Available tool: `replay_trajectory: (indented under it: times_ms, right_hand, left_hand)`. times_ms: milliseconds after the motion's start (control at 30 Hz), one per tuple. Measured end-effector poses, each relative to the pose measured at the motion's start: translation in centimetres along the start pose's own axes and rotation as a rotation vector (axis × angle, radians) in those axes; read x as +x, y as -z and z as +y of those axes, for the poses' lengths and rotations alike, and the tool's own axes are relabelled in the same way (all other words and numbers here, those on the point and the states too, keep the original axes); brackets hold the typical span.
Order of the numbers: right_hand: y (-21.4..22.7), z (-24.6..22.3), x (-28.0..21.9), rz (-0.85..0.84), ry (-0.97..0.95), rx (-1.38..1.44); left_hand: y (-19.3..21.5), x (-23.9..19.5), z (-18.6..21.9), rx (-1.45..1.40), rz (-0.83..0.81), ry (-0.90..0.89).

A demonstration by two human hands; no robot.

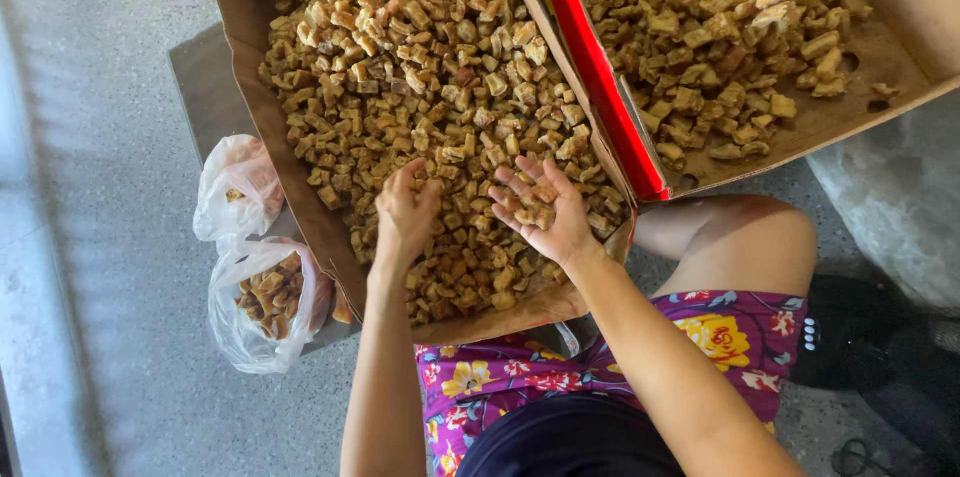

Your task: The person sits on the floor and sorts small, cubed, brown food items by hand. They scoop handfuls from a large cardboard box, inspect the pieces, and transfer them into a second cardboard box. The process is repetitive, involving continuous scooping and transferring between the two boxes.

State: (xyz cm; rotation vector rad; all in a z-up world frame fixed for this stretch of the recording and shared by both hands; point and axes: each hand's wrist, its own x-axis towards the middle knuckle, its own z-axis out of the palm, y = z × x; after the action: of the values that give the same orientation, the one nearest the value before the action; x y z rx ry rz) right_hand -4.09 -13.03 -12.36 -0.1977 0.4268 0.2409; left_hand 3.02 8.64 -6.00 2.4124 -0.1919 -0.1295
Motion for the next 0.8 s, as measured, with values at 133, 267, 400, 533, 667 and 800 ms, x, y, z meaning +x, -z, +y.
replay_trajectory:
  times_ms: [133, 267, 400, 533, 667, 800]
  right_hand:
    - [2.3, -0.1, 0.6, -0.064, 0.044, 0.012]
    - [3.8, 0.2, 1.4, -0.172, 0.084, 0.009]
    - [1.6, -0.1, 0.4, -0.068, 0.090, -0.026]
    - [-1.0, -0.2, -0.7, -0.079, 0.063, 0.007]
    - [-0.8, -0.2, -0.6, -0.101, 0.099, 0.023]
    - [1.7, -0.3, 0.5, -0.161, 0.105, 0.075]
  left_hand:
    - [0.3, 1.1, -5.3, 0.066, 0.075, 0.078]
    - [-1.1, 1.9, -5.0, 0.142, 0.034, 0.137]
    - [-5.5, 1.0, -2.7, 0.637, -0.074, 0.096]
    - [-7.1, -1.4, -2.9, 0.659, -0.119, 0.069]
    - [-6.4, -3.8, -4.1, 0.535, -0.063, 0.012]
    - [-5.5, -3.8, -2.3, 0.348, -0.066, 0.082]
